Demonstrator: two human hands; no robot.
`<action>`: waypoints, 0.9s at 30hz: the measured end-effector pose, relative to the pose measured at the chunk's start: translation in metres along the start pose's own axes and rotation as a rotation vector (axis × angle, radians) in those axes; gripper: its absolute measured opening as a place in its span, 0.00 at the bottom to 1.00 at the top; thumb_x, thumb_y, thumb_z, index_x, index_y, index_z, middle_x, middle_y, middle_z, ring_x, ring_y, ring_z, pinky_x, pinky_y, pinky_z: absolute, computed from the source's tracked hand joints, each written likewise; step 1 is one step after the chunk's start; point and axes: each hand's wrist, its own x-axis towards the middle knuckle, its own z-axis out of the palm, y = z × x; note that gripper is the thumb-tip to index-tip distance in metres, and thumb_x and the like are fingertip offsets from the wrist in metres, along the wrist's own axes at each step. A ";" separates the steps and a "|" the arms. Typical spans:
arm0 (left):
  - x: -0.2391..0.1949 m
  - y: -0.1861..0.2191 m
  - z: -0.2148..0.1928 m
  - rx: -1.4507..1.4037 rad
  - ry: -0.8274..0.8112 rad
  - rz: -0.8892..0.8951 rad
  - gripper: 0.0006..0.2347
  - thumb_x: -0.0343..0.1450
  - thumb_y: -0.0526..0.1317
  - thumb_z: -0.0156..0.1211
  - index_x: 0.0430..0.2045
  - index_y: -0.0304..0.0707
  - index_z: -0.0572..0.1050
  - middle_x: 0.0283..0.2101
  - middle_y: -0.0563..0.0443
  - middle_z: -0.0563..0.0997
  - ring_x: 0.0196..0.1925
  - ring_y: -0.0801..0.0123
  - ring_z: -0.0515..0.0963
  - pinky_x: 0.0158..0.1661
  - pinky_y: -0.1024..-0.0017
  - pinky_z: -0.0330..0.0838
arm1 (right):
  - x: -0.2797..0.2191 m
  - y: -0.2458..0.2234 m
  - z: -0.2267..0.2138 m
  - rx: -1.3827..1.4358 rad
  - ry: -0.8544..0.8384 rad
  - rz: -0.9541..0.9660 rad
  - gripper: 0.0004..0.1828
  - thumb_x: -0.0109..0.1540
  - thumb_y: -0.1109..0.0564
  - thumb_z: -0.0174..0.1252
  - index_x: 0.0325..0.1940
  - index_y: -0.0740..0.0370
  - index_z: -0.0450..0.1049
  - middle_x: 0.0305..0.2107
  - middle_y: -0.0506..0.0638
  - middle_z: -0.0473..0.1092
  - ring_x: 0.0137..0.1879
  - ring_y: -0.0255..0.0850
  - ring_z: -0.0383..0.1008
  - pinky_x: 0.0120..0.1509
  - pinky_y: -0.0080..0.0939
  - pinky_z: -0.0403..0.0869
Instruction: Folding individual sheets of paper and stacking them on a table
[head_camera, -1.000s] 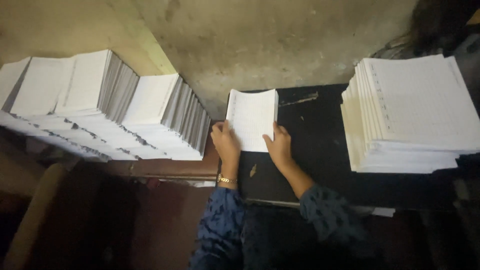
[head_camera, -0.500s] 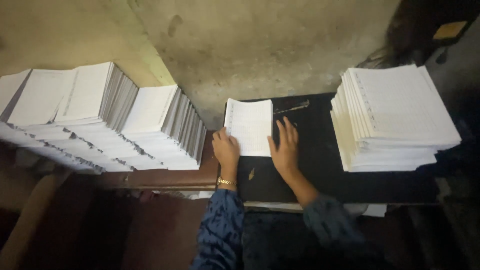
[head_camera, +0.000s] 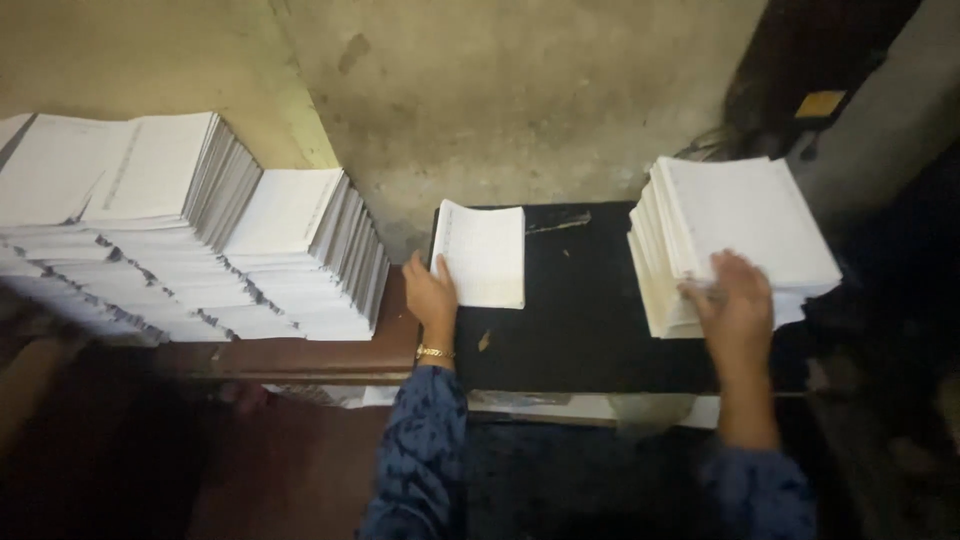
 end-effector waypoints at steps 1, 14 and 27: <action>0.000 0.004 -0.007 -0.079 0.038 0.005 0.19 0.75 0.48 0.52 0.57 0.35 0.69 0.56 0.39 0.74 0.52 0.43 0.77 0.46 0.49 0.73 | -0.002 -0.010 -0.005 0.008 -0.013 0.060 0.29 0.57 0.55 0.72 0.59 0.69 0.76 0.58 0.62 0.74 0.64 0.55 0.70 0.72 0.53 0.66; -0.196 0.078 -0.025 -1.352 -1.313 -0.578 0.39 0.67 0.69 0.41 0.73 0.53 0.52 0.65 0.44 0.71 0.53 0.61 0.79 0.46 0.67 0.76 | -0.068 -0.120 -0.050 0.337 0.086 -0.204 0.10 0.66 0.69 0.53 0.47 0.66 0.80 0.51 0.57 0.75 0.54 0.53 0.74 0.62 0.52 0.73; -0.213 0.035 -0.055 -0.991 -1.210 -0.455 0.24 0.72 0.39 0.57 0.66 0.39 0.64 0.51 0.37 0.82 0.48 0.55 0.84 0.42 0.63 0.83 | -0.174 -0.069 -0.037 0.457 0.040 0.173 0.07 0.70 0.69 0.53 0.46 0.75 0.77 0.42 0.64 0.75 0.49 0.55 0.76 0.57 0.50 0.75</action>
